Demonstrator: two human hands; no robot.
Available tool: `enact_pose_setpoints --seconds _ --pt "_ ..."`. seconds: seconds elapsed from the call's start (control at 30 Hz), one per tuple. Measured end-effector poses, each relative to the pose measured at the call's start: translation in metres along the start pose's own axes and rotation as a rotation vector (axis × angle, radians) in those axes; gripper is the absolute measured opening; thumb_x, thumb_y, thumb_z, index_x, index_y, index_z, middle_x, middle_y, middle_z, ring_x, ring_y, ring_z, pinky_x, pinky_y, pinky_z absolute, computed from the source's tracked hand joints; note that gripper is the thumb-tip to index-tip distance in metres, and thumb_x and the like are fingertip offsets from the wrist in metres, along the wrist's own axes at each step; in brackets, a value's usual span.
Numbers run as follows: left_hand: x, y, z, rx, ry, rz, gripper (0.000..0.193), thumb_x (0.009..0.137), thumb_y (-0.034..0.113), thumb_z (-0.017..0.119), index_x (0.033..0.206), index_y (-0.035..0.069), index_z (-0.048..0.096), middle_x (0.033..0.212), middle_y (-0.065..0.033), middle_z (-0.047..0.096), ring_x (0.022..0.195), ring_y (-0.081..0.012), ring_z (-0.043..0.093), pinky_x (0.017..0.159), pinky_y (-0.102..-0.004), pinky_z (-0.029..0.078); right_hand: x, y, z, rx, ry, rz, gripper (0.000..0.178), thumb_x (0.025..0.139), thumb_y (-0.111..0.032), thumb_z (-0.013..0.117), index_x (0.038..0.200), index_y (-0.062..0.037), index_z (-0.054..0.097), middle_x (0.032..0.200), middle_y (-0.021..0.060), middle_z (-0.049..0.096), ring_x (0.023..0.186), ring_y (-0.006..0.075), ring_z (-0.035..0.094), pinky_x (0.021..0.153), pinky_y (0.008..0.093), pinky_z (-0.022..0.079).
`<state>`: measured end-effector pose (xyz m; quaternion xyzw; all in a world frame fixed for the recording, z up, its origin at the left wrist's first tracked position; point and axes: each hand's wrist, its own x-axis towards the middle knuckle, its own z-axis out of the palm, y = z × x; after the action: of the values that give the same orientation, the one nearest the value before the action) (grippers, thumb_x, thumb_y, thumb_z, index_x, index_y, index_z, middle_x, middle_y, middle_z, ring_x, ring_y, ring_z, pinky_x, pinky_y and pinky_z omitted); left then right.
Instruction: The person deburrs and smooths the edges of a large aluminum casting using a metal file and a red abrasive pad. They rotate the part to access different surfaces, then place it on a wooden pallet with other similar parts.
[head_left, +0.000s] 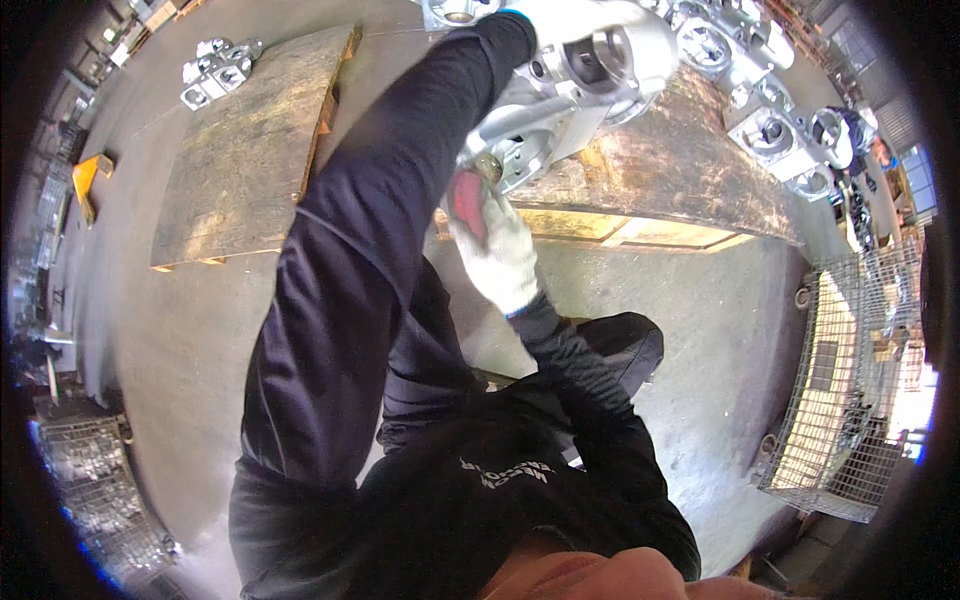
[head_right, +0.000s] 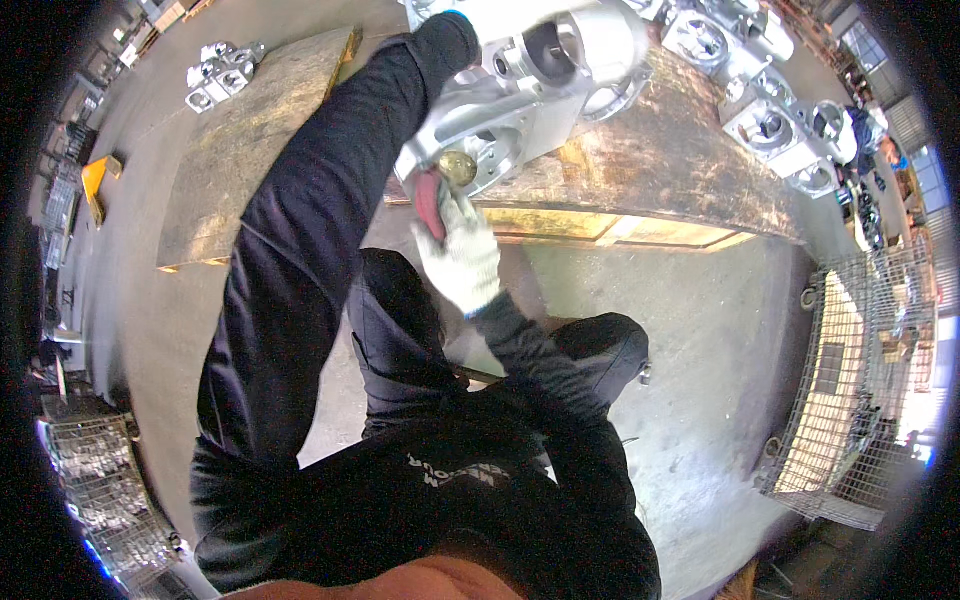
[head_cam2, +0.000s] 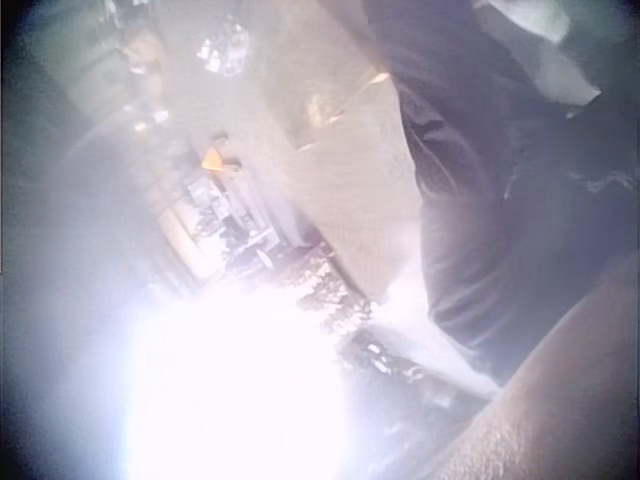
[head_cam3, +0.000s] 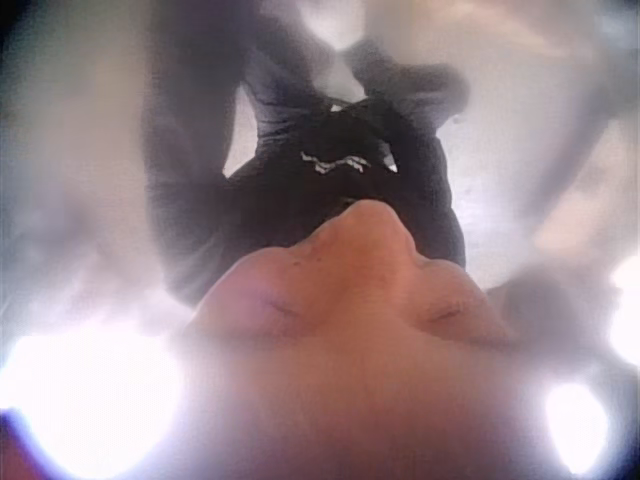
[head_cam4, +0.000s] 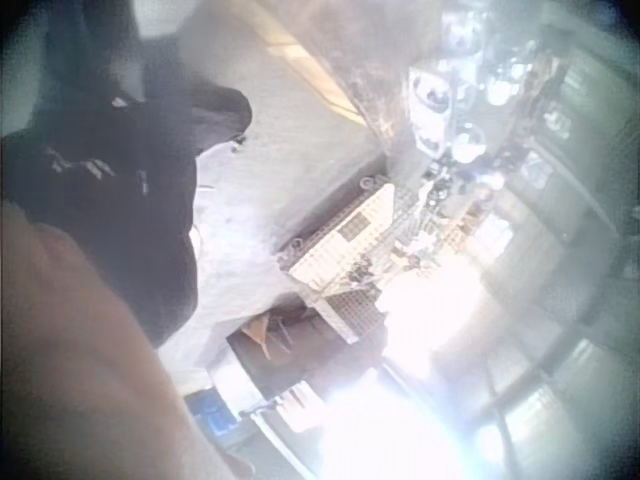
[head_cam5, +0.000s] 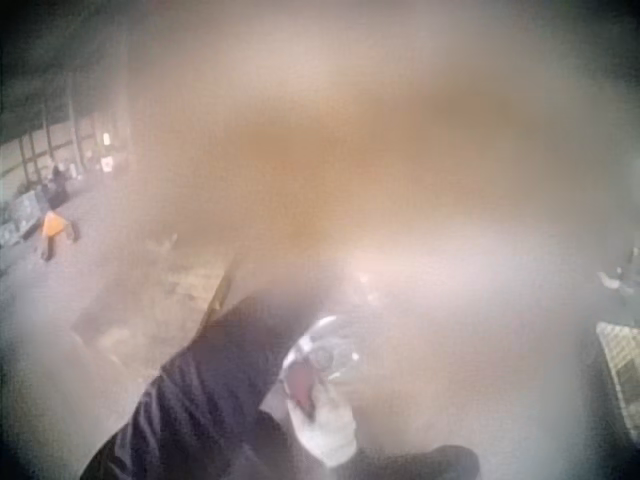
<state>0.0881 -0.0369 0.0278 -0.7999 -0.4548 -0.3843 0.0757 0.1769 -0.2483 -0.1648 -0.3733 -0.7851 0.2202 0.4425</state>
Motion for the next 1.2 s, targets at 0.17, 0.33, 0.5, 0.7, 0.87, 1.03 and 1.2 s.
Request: enact_pose_setpoints --seconds 0.17,0.33,0.5,0.7,0.87,1.03,1.2 --pt "-0.051 -0.024 -0.045 0.059 0.153 0.041 0.072 0.097 0.064 0.056 0.146 0.011 0.054 0.131 -0.0248 0.062 0.128 -0.0401 0.058 0.112 -0.0487 0.042 0.064 0.034 -0.039 -0.752 -0.242 -0.386 0.061 0.079 -0.026 0.077 0.137 -0.0126 0.066 0.131 0.0064 0.069 0.103 0.0364 0.065 0.081 0.0445 0.057" --pt "-0.161 0.0 -0.048 0.324 -0.27 -0.261 0.087 0.095 0.068 0.058 0.144 -0.004 0.052 0.14 -0.0284 0.056 0.133 -0.0429 0.054 0.111 -0.0506 0.045 0.092 0.065 -0.055 -0.998 -0.493 -0.38 0.047 0.074 -0.02 0.074 0.121 -0.0105 0.071 0.123 0.006 0.066 0.094 0.0318 0.061 0.08 0.0436 0.052" --pt "-0.209 0.001 -0.029 0.247 0.011 -0.18 0.063 0.079 0.021 0.074 0.139 0.006 0.06 0.127 -0.0193 0.068 0.111 -0.0355 0.068 0.096 -0.044 0.055 0.077 0.079 -0.023 -0.981 -0.416 -0.428 0.044 0.072 -0.021 0.075 0.114 -0.0064 0.072 0.119 0.0102 0.069 0.093 0.0353 0.064 0.077 0.0463 0.055" --pt "-0.213 -0.031 -0.031 0.133 -0.043 -0.073 0.067 0.076 0.02 0.073 0.141 0.008 0.06 0.13 -0.015 0.068 0.111 -0.0343 0.069 0.092 -0.0435 0.057 0.068 0.077 -0.008 -0.926 -0.325 -0.403 0.042 0.068 -0.016 0.073 0.108 -0.0051 0.069 0.109 0.012 0.067 0.088 0.0348 0.064 0.066 0.0459 0.054" --pt "-0.202 -0.059 -0.039 0.161 -0.185 0.007 0.069 0.087 0.047 0.073 0.144 0.011 0.058 0.129 -0.0156 0.065 0.116 -0.0336 0.067 0.092 -0.0445 0.057 0.065 0.05 0.02 -0.602 -0.324 -0.214 0.036 0.079 -0.024 0.075 0.112 -0.0125 0.074 0.108 0.012 0.073 0.087 0.0329 0.072 0.075 0.0415 0.06" --pt "-0.196 -0.062 -0.042 -0.035 -0.22 -0.074 0.061 0.104 0.058 0.05 0.142 0.011 0.06 0.133 -0.0177 0.064 0.118 -0.0384 0.065 0.098 -0.0456 0.055 0.079 0.025 0.045 0.979 -0.157 0.544 0.038 0.085 -0.013 0.07 0.121 -0.0014 0.069 0.105 0.0113 0.074 0.086 0.0225 0.071 0.075 0.0386 0.057" --pt "-0.194 -0.061 -0.044 -0.037 -0.138 -0.069 0.062 0.104 0.06 0.046 0.138 0.01 0.061 0.124 -0.0177 0.067 0.112 -0.0395 0.067 0.097 -0.0464 0.054 0.067 0.026 0.062 1.137 -0.028 0.495 0.05 0.088 -0.015 0.064 0.136 -0.0049 0.063 0.111 0.0106 0.073 0.1 0.0246 0.071 0.087 0.0397 0.056"
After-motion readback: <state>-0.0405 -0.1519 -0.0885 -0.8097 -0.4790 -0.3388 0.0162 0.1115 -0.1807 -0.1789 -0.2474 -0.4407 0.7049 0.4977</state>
